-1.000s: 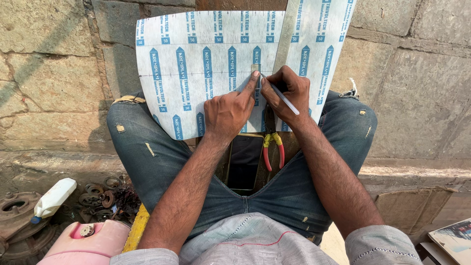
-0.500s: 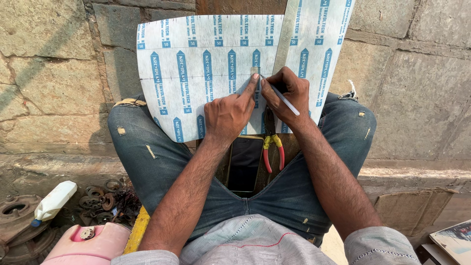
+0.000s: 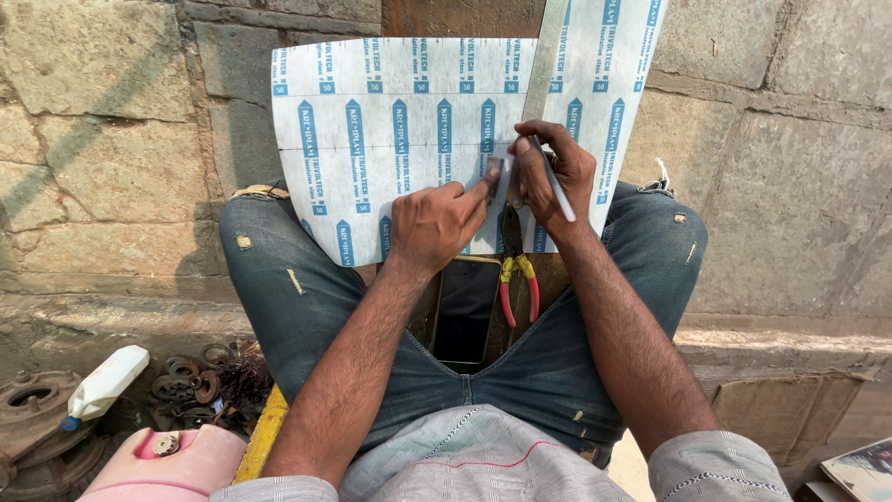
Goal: The person uses a metal ruler and a white marker to draw straight lines on a branded protective sheet placed on their lap. They repeatedly reposition the ruler and mark multiple parallel lines across the sheet.
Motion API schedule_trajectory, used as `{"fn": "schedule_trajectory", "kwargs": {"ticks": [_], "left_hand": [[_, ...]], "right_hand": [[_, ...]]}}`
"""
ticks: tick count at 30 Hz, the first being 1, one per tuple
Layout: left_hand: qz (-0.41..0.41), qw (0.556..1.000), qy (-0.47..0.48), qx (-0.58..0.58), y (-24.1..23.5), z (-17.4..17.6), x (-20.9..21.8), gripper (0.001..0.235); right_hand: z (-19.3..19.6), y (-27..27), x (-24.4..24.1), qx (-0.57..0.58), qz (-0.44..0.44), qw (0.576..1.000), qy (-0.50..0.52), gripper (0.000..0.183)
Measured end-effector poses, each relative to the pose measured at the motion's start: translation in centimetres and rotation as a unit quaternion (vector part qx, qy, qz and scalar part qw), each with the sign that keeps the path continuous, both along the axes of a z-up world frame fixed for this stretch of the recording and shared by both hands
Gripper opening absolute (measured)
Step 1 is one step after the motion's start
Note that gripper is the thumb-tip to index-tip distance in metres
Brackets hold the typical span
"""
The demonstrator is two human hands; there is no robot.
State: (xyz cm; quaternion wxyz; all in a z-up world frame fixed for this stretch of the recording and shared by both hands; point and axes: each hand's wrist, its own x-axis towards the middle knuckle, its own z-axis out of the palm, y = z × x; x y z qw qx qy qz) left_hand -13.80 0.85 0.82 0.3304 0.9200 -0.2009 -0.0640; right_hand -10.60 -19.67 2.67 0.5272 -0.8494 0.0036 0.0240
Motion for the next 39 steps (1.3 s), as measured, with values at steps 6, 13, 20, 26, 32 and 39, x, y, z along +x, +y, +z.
{"fn": "schedule_trajectory", "kwargs": {"ticks": [6, 13, 20, 26, 32, 39], "left_hand": [[0.009, 0.999, -0.027, -0.023, 0.1, 0.4, -0.1, 0.036], [0.014, 0.999, -0.020, 0.033, -0.7, 0.6, 0.5, 0.047], [0.055, 0.998, -0.039, 0.007, -0.7, 1.2, -0.8, 0.047], [0.074, 0.997, -0.013, 0.034, -0.5, 2.0, -0.8, 0.049], [0.097, 0.993, -0.012, 0.060, 0.3, 3.0, -0.6, 0.049], [0.126, 0.988, -0.019, 0.085, 1.0, 3.6, -0.9, 0.052]], "right_hand": [[0.9, 0.6, -0.1, -0.150, 0.076, 0.982, -0.091, 0.037], [1.3, 0.6, 0.3, -0.151, 0.072, 0.983, -0.072, 0.038], [1.6, 0.6, 0.1, -0.117, 0.075, 0.987, -0.079, 0.039], [2.0, 0.9, 0.0, -0.121, 0.075, 0.987, -0.072, 0.036], [2.4, 1.5, 0.1, -0.135, 0.079, 0.984, -0.083, 0.035], [2.3, 1.6, 0.0, -0.114, 0.079, 0.988, -0.074, 0.034]]}}
